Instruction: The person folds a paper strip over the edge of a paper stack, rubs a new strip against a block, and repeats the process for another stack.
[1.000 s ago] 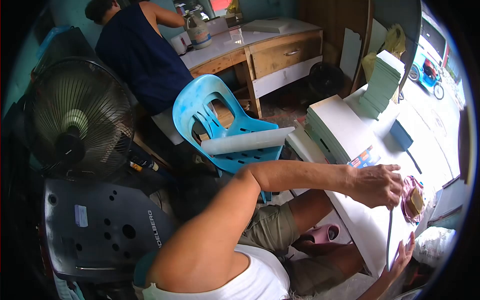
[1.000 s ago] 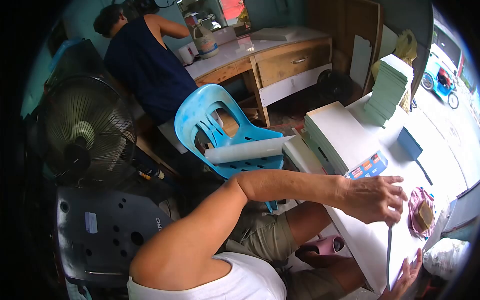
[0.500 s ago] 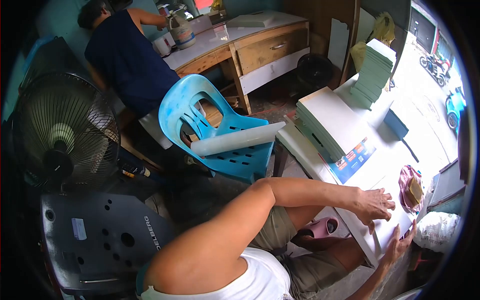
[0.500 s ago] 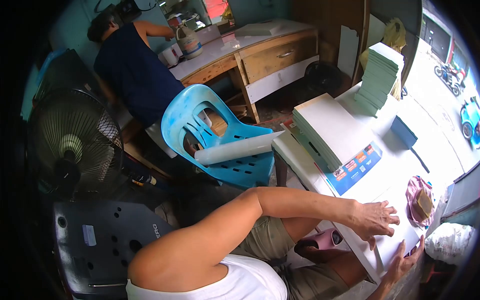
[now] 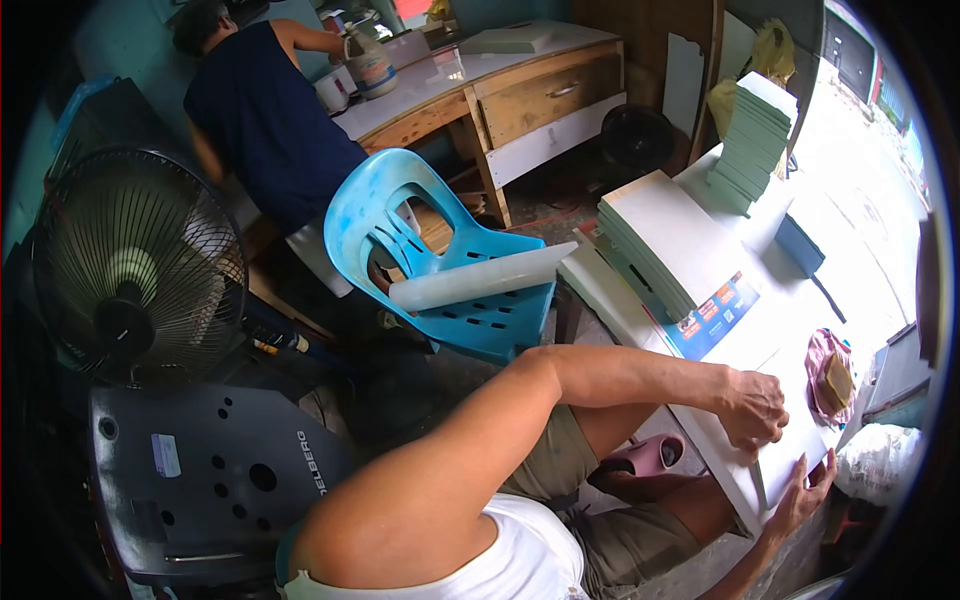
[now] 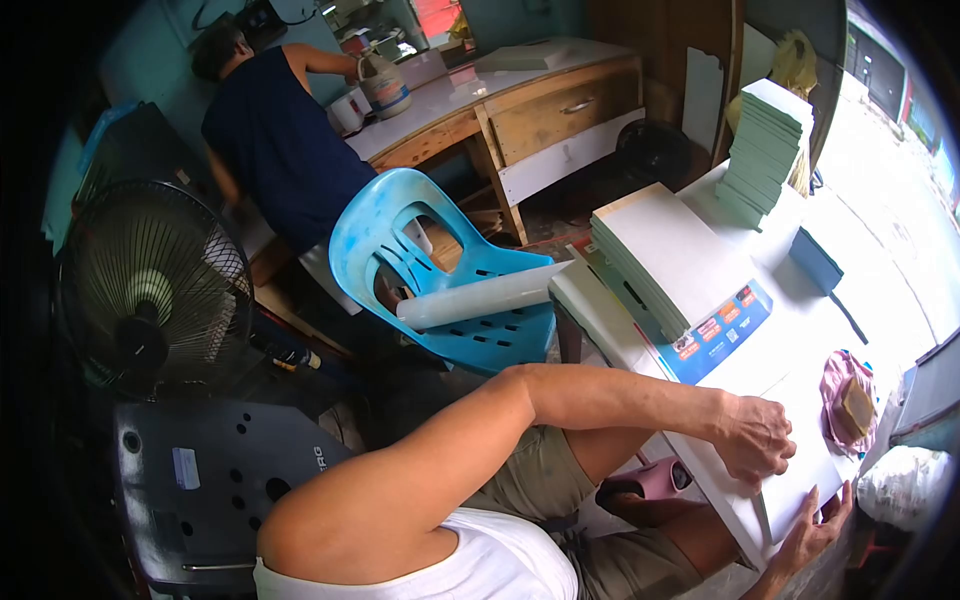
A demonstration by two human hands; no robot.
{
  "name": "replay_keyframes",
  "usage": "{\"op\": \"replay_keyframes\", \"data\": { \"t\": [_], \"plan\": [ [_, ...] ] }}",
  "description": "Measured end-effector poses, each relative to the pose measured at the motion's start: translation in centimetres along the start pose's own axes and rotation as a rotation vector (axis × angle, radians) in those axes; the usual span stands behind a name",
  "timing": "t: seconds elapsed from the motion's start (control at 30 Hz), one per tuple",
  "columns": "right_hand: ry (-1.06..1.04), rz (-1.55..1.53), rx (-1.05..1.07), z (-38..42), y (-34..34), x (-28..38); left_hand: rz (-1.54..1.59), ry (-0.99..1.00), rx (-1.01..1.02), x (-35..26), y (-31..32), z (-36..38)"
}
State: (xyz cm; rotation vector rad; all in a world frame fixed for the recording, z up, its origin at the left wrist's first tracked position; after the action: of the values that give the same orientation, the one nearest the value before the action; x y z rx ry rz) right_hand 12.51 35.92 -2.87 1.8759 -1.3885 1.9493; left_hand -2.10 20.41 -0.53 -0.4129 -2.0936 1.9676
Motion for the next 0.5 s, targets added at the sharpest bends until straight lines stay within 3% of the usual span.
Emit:
{"op": "replay_keyframes", "data": {
  "t": [0.37, 0.47, 0.5],
  "plan": [
    [0.022, 0.008, -0.021, 0.1, 0.0, 0.2, 0.012, 0.009, -0.028, 0.0, -0.1, 0.1],
    [-0.323, 0.034, 0.086, -0.6, -0.4, -0.8, 0.064, 0.021, -0.049, -0.1, -1.1, 0.9],
    [-0.421, 0.063, 0.126, 0.1, -0.2, 1.6, 0.112, 0.056, -0.067, -0.2, -1.6, 1.1]
  ]
}}
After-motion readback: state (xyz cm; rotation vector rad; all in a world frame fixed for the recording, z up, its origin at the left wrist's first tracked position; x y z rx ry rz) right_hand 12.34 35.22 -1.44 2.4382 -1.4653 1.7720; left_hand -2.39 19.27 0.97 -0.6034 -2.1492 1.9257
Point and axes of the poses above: each hand's wrist, its own z-axis away from the middle knuckle, its own y-axis out of the palm, x = y × z, the point moved 8 cm from there along -z, towards the middle knuckle, and after that the axes turned 15 degrees about x, right-handed, at the moved point
